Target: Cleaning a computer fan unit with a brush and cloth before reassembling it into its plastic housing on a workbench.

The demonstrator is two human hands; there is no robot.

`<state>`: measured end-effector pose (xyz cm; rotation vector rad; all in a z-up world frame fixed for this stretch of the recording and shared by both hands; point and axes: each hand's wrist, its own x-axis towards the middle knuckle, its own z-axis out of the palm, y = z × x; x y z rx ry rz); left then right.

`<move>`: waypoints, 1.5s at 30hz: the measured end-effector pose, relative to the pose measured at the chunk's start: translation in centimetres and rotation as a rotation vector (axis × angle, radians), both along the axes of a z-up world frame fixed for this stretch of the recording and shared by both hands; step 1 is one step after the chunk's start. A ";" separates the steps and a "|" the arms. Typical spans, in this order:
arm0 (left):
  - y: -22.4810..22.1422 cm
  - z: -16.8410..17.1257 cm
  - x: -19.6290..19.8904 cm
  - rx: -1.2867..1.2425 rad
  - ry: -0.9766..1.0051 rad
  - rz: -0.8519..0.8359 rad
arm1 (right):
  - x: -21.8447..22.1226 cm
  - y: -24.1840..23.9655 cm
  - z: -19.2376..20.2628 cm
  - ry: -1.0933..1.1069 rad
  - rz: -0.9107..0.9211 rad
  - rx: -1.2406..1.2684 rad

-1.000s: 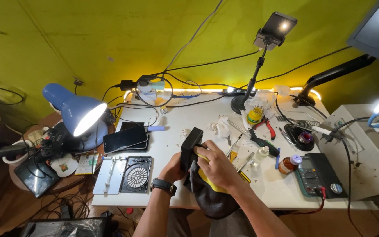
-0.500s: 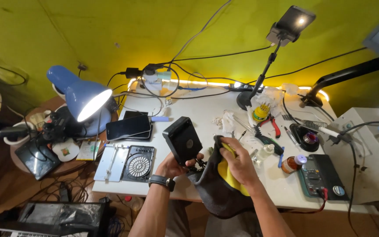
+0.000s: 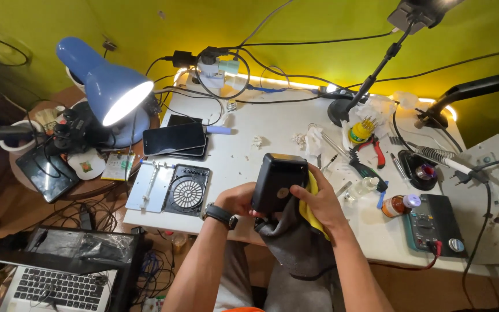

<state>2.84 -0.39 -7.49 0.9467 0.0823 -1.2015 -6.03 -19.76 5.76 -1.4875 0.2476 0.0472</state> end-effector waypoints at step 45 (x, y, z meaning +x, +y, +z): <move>2.3 8.5 -4.4 0.361 -0.891 0.522 | -0.1 0.1 -6.8 -0.004 -0.299 -0.289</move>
